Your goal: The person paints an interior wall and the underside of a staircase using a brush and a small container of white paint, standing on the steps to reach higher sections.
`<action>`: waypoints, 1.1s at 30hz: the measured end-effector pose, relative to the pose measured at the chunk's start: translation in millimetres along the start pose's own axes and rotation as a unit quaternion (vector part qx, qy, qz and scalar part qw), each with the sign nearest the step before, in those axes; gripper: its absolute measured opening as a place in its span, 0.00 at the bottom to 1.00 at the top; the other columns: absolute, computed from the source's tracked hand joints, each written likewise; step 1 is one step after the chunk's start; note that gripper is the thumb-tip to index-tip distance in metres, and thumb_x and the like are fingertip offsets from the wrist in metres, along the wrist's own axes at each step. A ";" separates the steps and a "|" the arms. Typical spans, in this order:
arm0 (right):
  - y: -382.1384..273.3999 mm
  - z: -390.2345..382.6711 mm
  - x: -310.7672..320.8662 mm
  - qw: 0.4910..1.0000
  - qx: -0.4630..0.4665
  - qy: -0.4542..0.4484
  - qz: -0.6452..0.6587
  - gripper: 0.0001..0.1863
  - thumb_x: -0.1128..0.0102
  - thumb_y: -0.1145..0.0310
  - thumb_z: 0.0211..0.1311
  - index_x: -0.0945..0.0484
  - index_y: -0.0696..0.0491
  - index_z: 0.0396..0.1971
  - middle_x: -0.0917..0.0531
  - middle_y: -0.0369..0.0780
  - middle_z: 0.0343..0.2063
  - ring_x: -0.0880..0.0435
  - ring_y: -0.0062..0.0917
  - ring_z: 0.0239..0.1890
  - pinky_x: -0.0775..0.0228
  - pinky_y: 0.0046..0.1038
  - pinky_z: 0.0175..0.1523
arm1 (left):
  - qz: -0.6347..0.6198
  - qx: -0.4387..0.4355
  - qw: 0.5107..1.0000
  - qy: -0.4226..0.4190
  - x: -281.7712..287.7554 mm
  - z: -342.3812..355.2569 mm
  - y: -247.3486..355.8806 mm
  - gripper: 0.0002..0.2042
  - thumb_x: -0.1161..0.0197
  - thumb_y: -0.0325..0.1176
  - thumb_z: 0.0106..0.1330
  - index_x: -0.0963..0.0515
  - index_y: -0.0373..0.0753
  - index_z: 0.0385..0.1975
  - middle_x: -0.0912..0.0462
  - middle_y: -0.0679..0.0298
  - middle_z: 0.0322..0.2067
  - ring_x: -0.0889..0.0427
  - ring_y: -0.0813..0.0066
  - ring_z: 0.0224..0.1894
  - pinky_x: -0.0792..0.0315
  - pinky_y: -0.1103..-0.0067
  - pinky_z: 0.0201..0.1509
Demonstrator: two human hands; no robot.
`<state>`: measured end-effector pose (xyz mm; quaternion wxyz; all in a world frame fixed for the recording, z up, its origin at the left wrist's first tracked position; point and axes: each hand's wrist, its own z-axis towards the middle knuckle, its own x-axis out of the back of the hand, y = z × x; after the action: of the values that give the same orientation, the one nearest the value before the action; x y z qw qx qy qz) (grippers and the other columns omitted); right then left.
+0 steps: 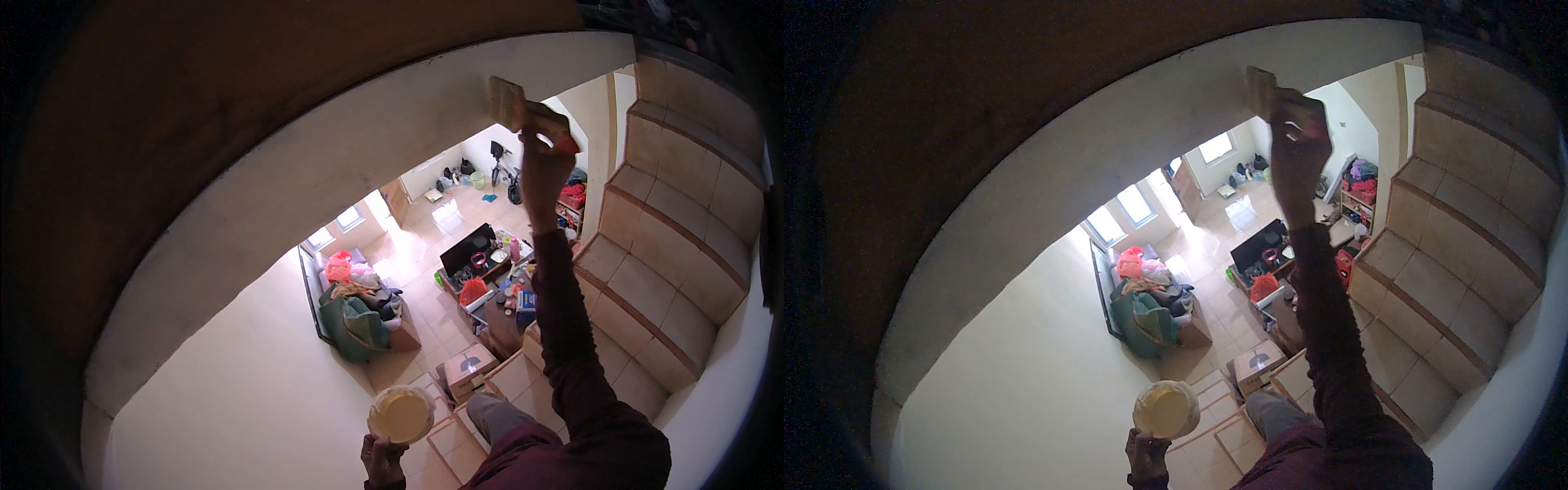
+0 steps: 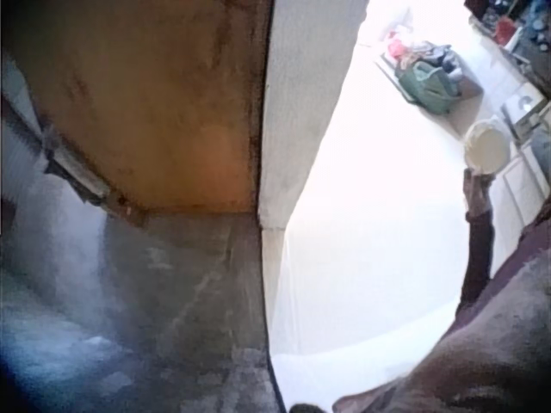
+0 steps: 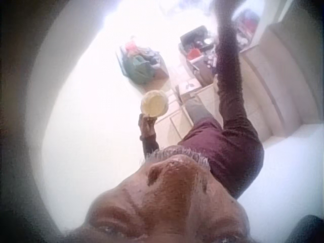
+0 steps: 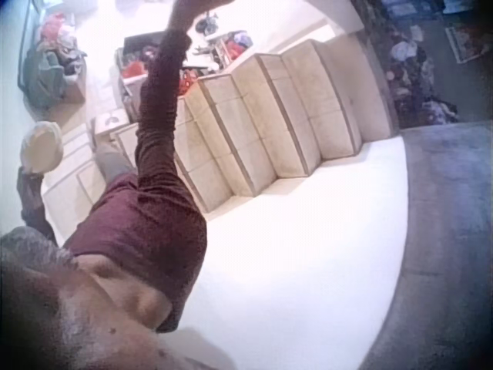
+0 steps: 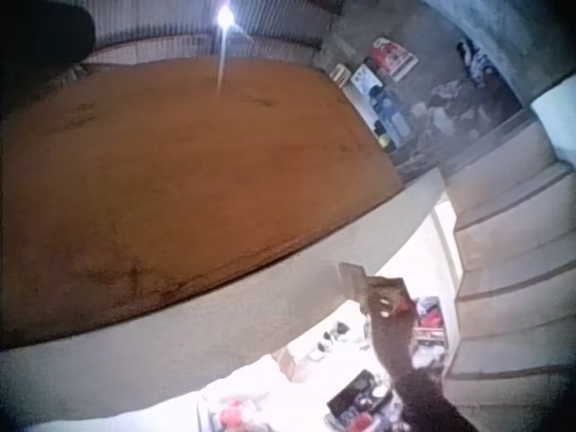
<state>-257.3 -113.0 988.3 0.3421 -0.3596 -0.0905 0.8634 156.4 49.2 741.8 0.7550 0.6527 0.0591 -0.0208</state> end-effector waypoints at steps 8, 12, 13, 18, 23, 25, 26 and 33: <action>-83.9 -102.4 -80.3 0.949 0.178 -0.261 -0.020 0.13 0.36 0.73 0.49 0.20 0.46 0.37 0.21 0.37 0.40 0.21 0.29 0.41 0.26 0.27 0.44 | -0.190 0.158 0.968 0.047 -9.4 12.3 -12.3 0.06 0.42 0.27 0.56 0.32 0.38 0.29 0.24 0.62 0.25 0.22 0.73 0.24 0.21 0.75 0.30; -42.9 -64.0 -72.0 0.971 0.007 -0.177 0.162 0.09 0.42 0.81 0.53 0.23 0.54 0.34 0.21 0.38 0.39 0.22 0.22 0.44 0.27 0.26 0.48 | -0.167 0.166 0.971 0.031 -2.2 11.7 -24.0 0.05 0.40 0.29 0.60 0.29 0.38 0.31 0.27 0.64 0.25 0.25 0.72 0.27 0.24 0.74 0.33; -30.9 -49.3 -65.5 0.928 -0.164 -0.108 0.315 0.07 0.44 0.81 0.54 0.22 0.58 0.34 0.20 0.40 0.38 0.20 0.22 0.42 0.25 0.24 0.44 | -0.186 0.161 0.969 0.035 0.9 15.8 -31.3 0.06 0.41 0.28 0.58 0.31 0.38 0.30 0.25 0.63 0.25 0.23 0.72 0.25 0.22 0.74 0.32; 57.0 70.4 24.3 0.992 -0.025 -0.007 0.123 0.11 0.48 0.74 0.62 0.22 0.60 0.41 0.17 0.39 0.35 0.17 0.22 0.34 0.22 0.21 0.34 | -0.184 0.165 0.969 0.003 -37.3 30.2 -22.7 0.06 0.41 0.28 0.57 0.32 0.38 0.30 0.23 0.61 0.26 0.21 0.71 0.23 0.21 0.74 0.30; 59.6 47.8 10.9 0.969 0.152 -0.090 -0.174 0.13 0.41 0.77 0.53 0.24 0.52 0.41 0.19 0.38 0.42 0.18 0.27 0.39 0.26 0.28 0.43 | -0.158 0.185 0.969 -0.041 -67.1 49.4 -32.3 0.07 0.41 0.29 0.58 0.32 0.38 0.31 0.23 0.60 0.26 0.21 0.71 0.23 0.22 0.75 0.31; 52.9 9.6 -7.7 0.953 0.166 -0.158 -0.196 0.14 0.40 0.78 0.52 0.23 0.52 0.41 0.21 0.40 0.44 0.20 0.31 0.40 0.27 0.29 0.45 | -0.173 0.192 0.963 -0.072 -88.4 60.1 -38.7 0.07 0.41 0.29 0.58 0.32 0.38 0.32 0.22 0.60 0.27 0.21 0.71 0.24 0.22 0.75 0.31; 13.4 -24.2 -20.5 0.936 0.209 -0.223 -0.174 0.13 0.39 0.79 0.51 0.22 0.52 0.38 0.20 0.40 0.43 0.20 0.29 0.38 0.26 0.26 0.43 | -0.172 0.194 0.964 -0.057 -87.1 61.8 -45.4 0.07 0.41 0.28 0.58 0.32 0.38 0.32 0.22 0.60 0.27 0.21 0.71 0.24 0.22 0.75 0.31; -7.6 4.7 48.9 0.947 -0.138 -0.197 0.212 0.11 0.35 0.78 0.52 0.22 0.58 0.38 0.19 0.41 0.40 0.19 0.23 0.43 0.24 0.23 0.47 | -0.167 0.198 0.961 -0.099 -182.9 85.7 -46.0 0.09 0.40 0.30 0.57 0.30 0.37 0.34 0.22 0.61 0.24 0.23 0.75 0.21 0.27 0.81 0.27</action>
<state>-281.4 -74.9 967.4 0.0738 -0.2373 -0.1962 0.9486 -24.8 -50.6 730.0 0.5988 0.7644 0.0875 -0.2226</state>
